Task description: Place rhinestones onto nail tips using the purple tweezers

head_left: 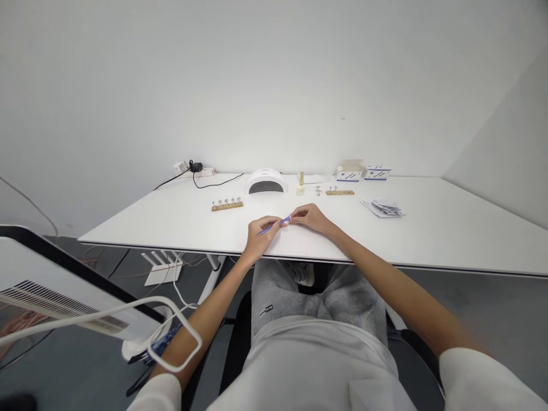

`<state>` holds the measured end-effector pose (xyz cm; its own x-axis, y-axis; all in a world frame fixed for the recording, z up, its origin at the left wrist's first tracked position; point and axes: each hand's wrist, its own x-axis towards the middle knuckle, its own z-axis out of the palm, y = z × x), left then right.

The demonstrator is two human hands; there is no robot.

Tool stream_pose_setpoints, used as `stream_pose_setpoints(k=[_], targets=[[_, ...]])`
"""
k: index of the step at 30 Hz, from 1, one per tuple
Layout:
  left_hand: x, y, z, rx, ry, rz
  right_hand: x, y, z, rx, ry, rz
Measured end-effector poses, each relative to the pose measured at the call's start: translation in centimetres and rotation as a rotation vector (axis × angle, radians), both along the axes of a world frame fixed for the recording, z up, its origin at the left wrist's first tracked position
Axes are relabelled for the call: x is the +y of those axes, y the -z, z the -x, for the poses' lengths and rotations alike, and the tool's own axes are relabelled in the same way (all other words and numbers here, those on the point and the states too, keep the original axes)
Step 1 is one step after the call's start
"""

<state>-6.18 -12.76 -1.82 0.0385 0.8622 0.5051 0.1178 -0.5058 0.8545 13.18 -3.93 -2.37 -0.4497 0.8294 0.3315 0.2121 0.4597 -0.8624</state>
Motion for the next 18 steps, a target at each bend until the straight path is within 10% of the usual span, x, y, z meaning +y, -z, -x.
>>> stream_pose_setpoints(k=[18], targets=[[0.08, 0.24, 0.09, 0.065, 0.036, -0.013, -0.1, -0.1, 0.06, 0.031, 0.027, 0.028]])
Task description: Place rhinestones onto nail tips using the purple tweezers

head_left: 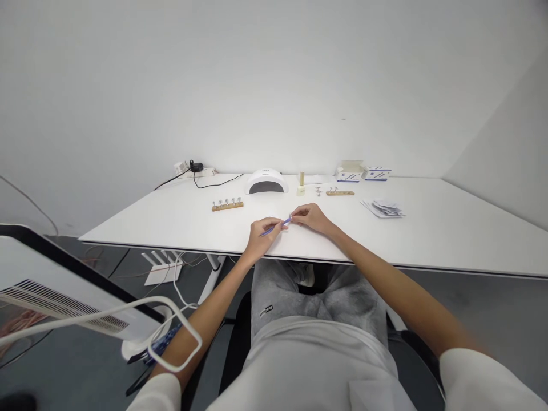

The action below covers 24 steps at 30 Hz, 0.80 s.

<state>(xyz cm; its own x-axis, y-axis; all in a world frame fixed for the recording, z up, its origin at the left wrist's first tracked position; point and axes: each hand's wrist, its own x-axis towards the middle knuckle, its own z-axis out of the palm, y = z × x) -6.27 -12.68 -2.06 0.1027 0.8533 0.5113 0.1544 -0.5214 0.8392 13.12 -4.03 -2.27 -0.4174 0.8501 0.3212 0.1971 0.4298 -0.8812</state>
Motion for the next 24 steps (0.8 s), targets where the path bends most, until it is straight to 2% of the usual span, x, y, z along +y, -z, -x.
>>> stream_pose_setpoints(k=[9, 21, 24], targets=[[-0.1, -0.2, -0.2, 0.029, -0.002, 0.106, 0.2, -0.3, -0.1, 0.115, 0.076, 0.032], [0.4, 0.2, 0.0, 0.053, -0.015, 0.098, 0.5, -1.3, -1.0, 0.193, 0.072, 0.056], [0.5, 0.3, 0.0, 0.054, -0.014, 0.101, 1.3, -0.9, -1.9, 0.156, 0.144, 0.045]])
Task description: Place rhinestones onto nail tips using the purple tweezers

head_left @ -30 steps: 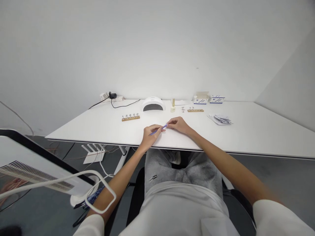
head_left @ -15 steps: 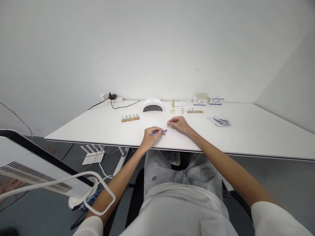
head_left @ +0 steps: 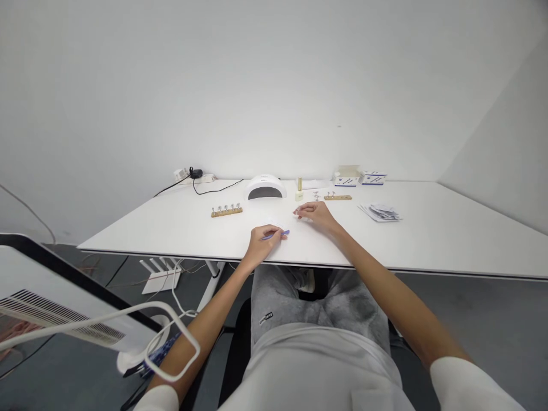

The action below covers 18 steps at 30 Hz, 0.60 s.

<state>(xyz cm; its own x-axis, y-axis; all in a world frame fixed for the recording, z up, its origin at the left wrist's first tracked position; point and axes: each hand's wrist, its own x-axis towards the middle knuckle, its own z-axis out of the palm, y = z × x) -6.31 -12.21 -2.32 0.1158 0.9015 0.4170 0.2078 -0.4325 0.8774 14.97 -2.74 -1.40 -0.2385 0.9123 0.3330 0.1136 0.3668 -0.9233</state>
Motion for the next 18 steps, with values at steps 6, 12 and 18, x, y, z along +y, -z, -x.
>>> stream_pose_setpoints(k=[6, 12, 18], targets=[[-0.1, 0.0, -0.1, 0.014, -0.017, 0.003, 2.3, 1.5, -2.1, -0.231, 0.098, 0.003], [-0.2, -0.2, -0.2, -0.005, -0.008, 0.012, 2.8, 1.1, -3.2, -0.278, 0.093, 0.05], [0.1, -0.1, -0.2, -0.151, -0.017, -0.006, 1.9, 0.4, -3.7, -0.276, 0.152, 0.112]])
